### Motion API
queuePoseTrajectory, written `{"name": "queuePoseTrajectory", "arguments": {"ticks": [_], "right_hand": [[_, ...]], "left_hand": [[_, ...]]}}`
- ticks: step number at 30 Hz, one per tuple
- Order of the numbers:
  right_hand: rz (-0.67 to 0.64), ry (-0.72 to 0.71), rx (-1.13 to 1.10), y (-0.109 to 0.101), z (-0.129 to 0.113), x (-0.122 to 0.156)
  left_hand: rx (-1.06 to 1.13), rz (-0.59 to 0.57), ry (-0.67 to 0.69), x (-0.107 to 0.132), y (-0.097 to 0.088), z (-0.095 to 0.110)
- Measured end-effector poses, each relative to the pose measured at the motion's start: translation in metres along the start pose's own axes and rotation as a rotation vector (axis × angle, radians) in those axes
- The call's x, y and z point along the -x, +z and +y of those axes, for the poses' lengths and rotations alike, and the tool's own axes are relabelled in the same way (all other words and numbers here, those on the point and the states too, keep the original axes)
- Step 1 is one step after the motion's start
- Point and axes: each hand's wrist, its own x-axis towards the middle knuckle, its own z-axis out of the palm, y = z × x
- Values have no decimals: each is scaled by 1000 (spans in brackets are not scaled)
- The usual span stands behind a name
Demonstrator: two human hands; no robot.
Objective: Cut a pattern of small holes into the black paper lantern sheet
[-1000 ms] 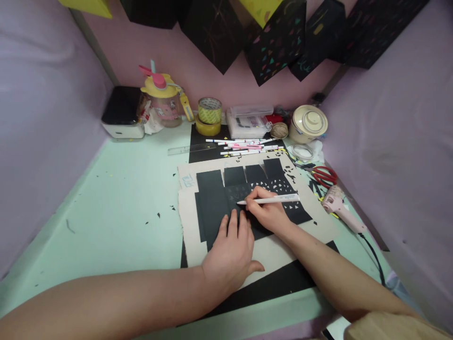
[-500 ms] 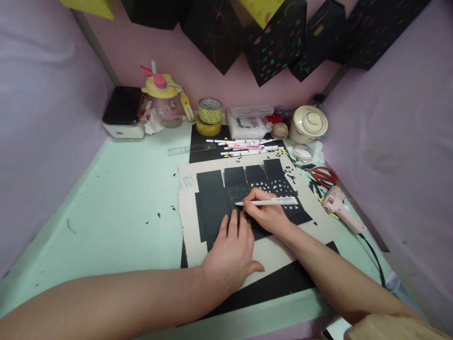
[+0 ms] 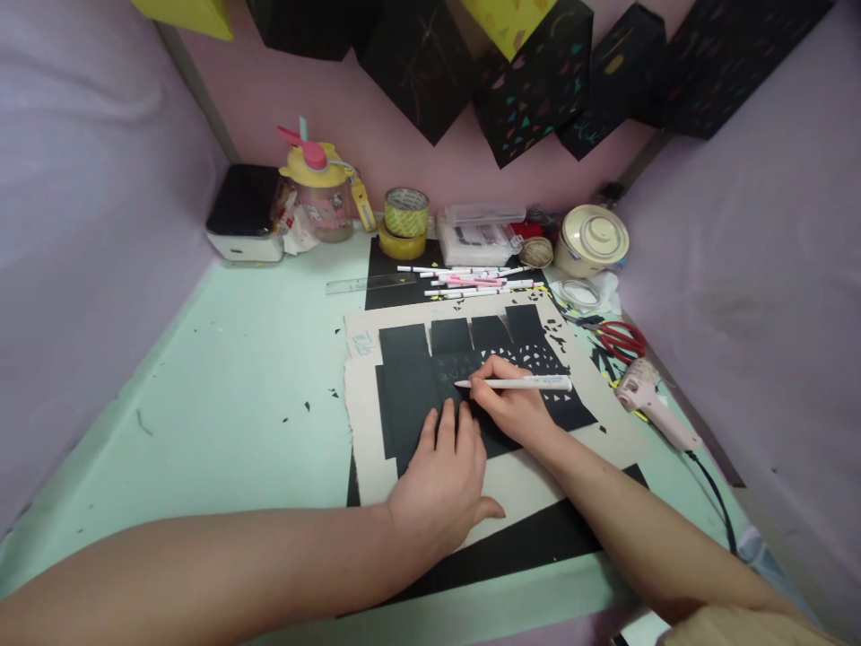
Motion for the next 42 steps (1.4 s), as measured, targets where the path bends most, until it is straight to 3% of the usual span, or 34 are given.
{"name": "queuePoseTrajectory", "arguments": {"ticks": [42], "right_hand": [[-64,-3,-20,-2,1,2]], "left_hand": [[28,-37,-3,-1,-3,1]]}}
